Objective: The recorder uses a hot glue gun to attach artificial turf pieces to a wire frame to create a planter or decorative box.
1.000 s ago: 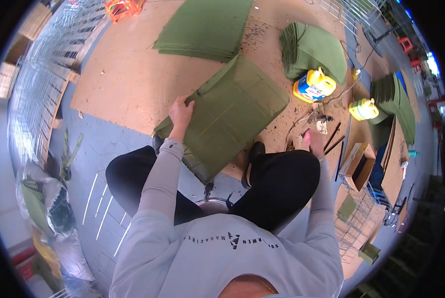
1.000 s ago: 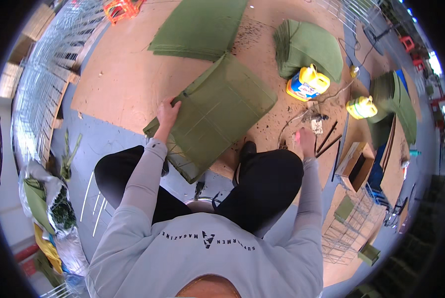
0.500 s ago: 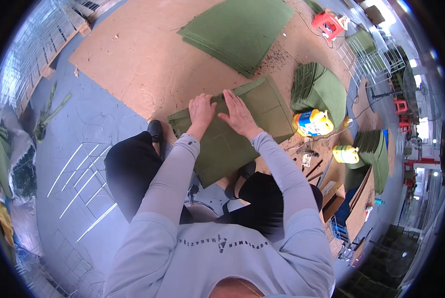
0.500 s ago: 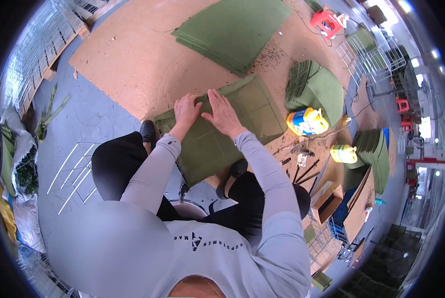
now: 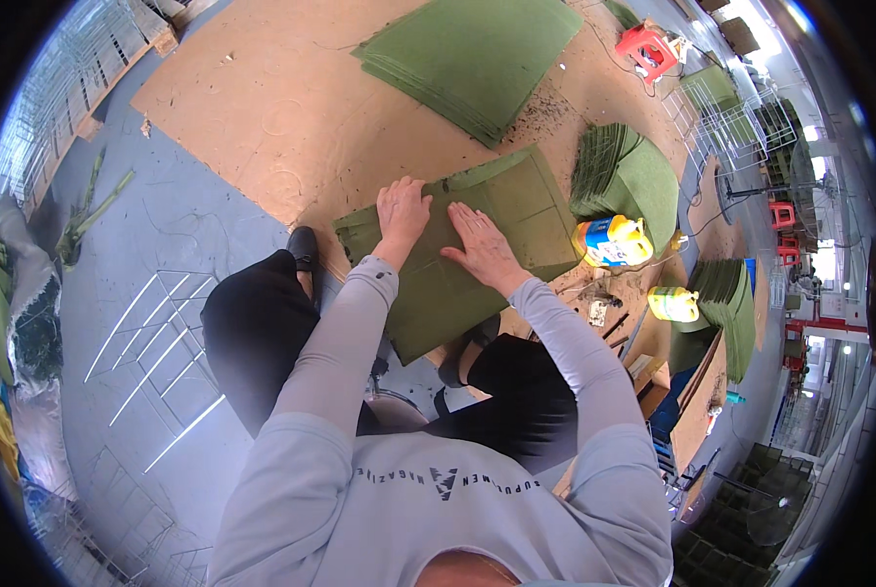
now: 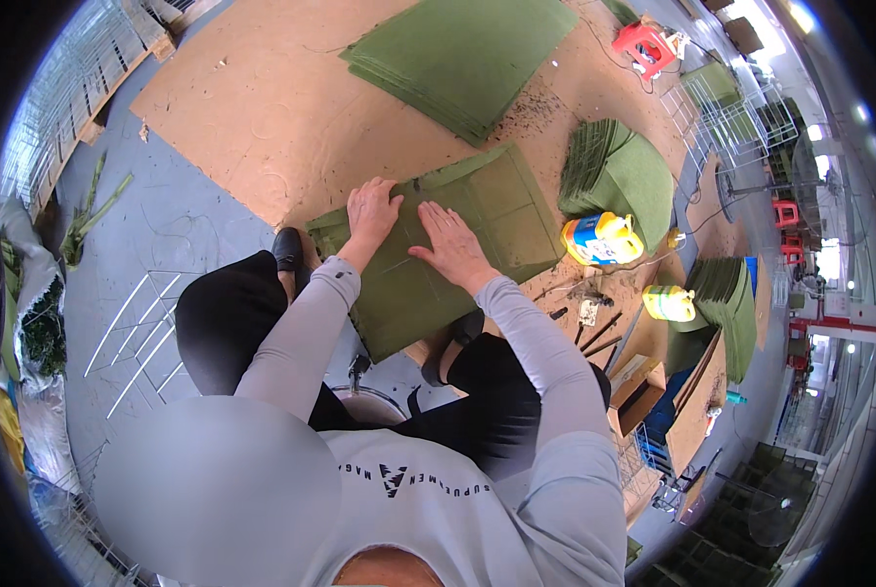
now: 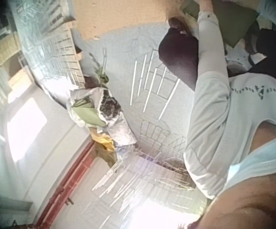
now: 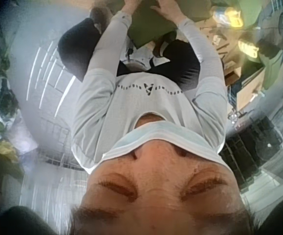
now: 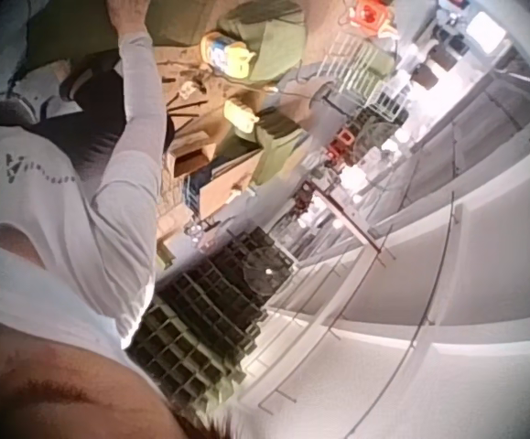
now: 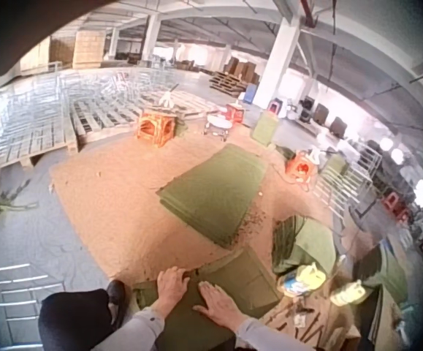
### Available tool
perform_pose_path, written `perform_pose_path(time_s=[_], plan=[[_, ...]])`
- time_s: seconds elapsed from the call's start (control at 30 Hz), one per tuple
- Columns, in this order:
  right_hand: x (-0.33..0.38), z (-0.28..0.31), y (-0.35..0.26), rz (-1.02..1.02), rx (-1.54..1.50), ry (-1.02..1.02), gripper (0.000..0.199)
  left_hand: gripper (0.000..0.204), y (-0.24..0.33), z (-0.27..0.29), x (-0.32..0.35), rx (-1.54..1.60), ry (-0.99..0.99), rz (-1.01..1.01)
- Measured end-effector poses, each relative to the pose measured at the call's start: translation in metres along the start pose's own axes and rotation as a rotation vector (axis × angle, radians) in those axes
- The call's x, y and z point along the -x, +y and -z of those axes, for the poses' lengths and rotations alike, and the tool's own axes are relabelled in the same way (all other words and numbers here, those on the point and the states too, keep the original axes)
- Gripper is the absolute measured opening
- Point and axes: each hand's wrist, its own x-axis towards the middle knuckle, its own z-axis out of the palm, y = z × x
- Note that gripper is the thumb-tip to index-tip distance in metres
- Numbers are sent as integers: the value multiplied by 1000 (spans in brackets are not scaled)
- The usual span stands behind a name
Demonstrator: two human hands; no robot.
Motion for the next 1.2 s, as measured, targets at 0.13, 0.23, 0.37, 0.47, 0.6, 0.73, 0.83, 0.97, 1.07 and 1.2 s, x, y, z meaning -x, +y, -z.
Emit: perform_pose_path(time_s=[0.13,0.23,0.37,0.47,0.6,0.73,0.83,0.97,1.07,1.2], plan=[[-14,21,-3,-22,-6,-108,78,26,-3,0,2,14,25,5],[-36,17,-4,35,24,36,77,27,0,-1,2,18,37,-4],[-34,-9,1,18,47,58,77,28,3,-2,2,15,15,-8],[-15,-11,5,13,60,46,78,28,1,0,2,0,0,-10],[22,14,12,13,31,-80,74,27,1,-3,3,-15,-14,-10],[61,62,33,51,70,-225,64,28,-2,-3,0,-13,0,-49],[82,82,54,-107,45,-178,58,27,-10,4,0,-66,1,-44],[102,68,92,-609,-68,27,61,28,-16,9,0,-115,7,-74],[156,28,167,-881,-159,47,73,29,-3,-7,-9,-65,-79,-50],[162,14,199,-918,-314,118,46,31,-9,-9,0,-56,2,-166]])
